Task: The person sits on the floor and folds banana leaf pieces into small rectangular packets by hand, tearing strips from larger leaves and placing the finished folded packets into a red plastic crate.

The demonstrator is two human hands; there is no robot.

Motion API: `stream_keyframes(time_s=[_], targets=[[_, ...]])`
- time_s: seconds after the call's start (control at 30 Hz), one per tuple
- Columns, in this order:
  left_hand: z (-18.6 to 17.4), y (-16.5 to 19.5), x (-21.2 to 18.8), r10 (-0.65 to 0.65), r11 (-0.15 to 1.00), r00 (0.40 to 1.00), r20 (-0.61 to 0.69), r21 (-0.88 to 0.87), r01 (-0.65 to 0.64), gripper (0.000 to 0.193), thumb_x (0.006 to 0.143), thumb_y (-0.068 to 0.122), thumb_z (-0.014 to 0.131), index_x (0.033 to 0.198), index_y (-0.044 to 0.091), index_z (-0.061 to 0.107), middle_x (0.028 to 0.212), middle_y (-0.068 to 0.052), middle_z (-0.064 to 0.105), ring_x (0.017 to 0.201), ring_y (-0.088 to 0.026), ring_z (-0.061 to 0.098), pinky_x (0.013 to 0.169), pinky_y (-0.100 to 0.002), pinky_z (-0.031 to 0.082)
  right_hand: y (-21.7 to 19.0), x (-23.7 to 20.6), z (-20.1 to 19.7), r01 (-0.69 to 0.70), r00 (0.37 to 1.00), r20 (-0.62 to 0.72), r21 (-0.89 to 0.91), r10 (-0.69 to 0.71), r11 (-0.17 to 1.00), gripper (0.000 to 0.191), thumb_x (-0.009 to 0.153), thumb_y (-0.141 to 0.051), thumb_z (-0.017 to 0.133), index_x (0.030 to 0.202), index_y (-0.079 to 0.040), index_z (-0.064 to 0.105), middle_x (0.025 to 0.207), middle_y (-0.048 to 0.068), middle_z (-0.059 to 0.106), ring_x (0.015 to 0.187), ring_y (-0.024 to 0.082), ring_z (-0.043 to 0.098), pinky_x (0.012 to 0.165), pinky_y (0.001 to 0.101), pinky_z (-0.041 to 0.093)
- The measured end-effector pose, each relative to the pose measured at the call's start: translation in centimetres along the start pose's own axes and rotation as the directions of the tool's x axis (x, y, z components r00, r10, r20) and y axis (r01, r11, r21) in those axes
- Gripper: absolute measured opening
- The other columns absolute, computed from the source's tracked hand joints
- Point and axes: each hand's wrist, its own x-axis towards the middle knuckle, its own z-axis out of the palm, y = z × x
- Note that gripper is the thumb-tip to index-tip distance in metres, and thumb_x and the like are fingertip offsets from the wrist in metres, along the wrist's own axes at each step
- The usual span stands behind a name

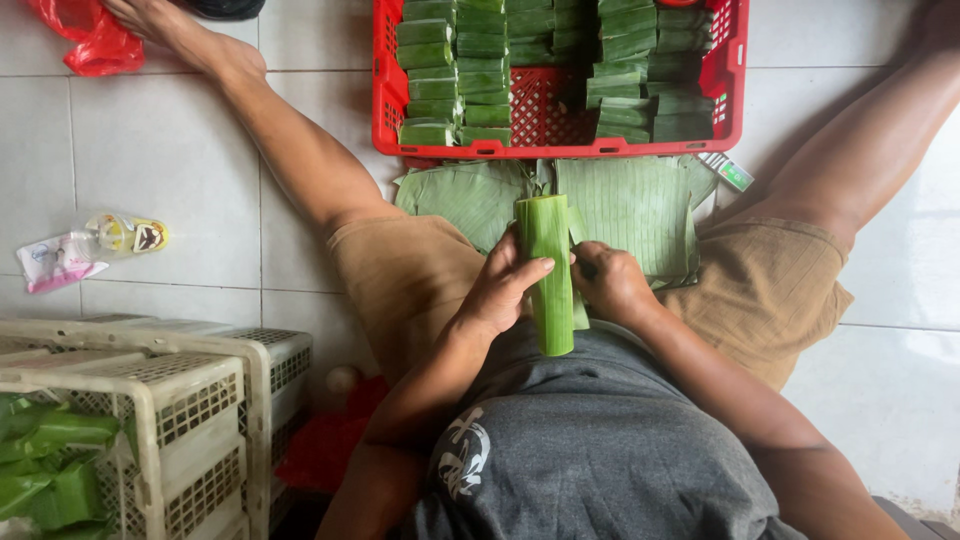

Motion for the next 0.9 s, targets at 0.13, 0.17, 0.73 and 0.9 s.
stream_keyframes(time_s=[0.13,0.17,0.73,0.9], targets=[[0.3,0.5,-0.4,0.098,0.989,0.994,-0.051,0.116,-0.091,0.042,0.097,0.001,0.068,0.134,0.003,0.049,0.115,-0.008,0.062,0.102,-0.014,0.062,0.09,-0.031,0.054,0.7,-0.2,-0.5,0.062,0.994,0.102,-0.209,-0.041,0.976,0.016,0.089,-0.021,0.074,0.098,-0.008,0.075,0.096,0.017,0.072,0.078,0.039,0.068,0.068,0.0464,0.054],[0.4,0.4,-0.3,0.105,0.985,0.992,-0.071,0.143,-0.094,0.042,0.097,0.0,0.069,0.134,0.002,0.048,0.114,-0.007,0.061,0.1,-0.013,0.061,0.087,-0.03,0.054,0.8,-0.2,-0.9,0.068,0.995,0.08,-0.174,-0.055,0.982,0.015,0.091,-0.021,0.073,0.099,-0.009,0.075,0.098,0.016,0.073,0.079,0.036,0.069,0.07,0.0441,0.055],[-2.8,-3.0,3.8,0.086,0.939,0.983,-0.16,0.344,-0.026,0.016,0.101,0.004,0.065,0.116,0.0,0.068,0.098,-0.001,0.068,0.086,-0.007,0.062,0.076,-0.023,0.053,-3.5,3.0,-3.3,-0.392,0.92,0.279,0.71,0.277,0.585,0.015,0.098,-0.017,0.066,0.106,-0.005,0.065,0.088,0.001,0.067,0.073,0.01,0.061,0.062,0.028,0.051],[-2.3,-2.8,2.8,0.179,0.861,0.978,-0.108,0.498,-0.102,0.015,0.099,0.003,0.065,0.111,-0.001,0.072,0.103,-0.002,0.071,0.087,-0.006,0.064,0.076,-0.022,0.053,-0.9,2.3,-1.9,-0.362,0.927,0.222,0.741,0.302,0.566,0.013,0.1,-0.02,0.066,0.102,-0.006,0.066,0.083,-0.002,0.063,0.068,0.007,0.056,0.057,0.0256,0.047]])
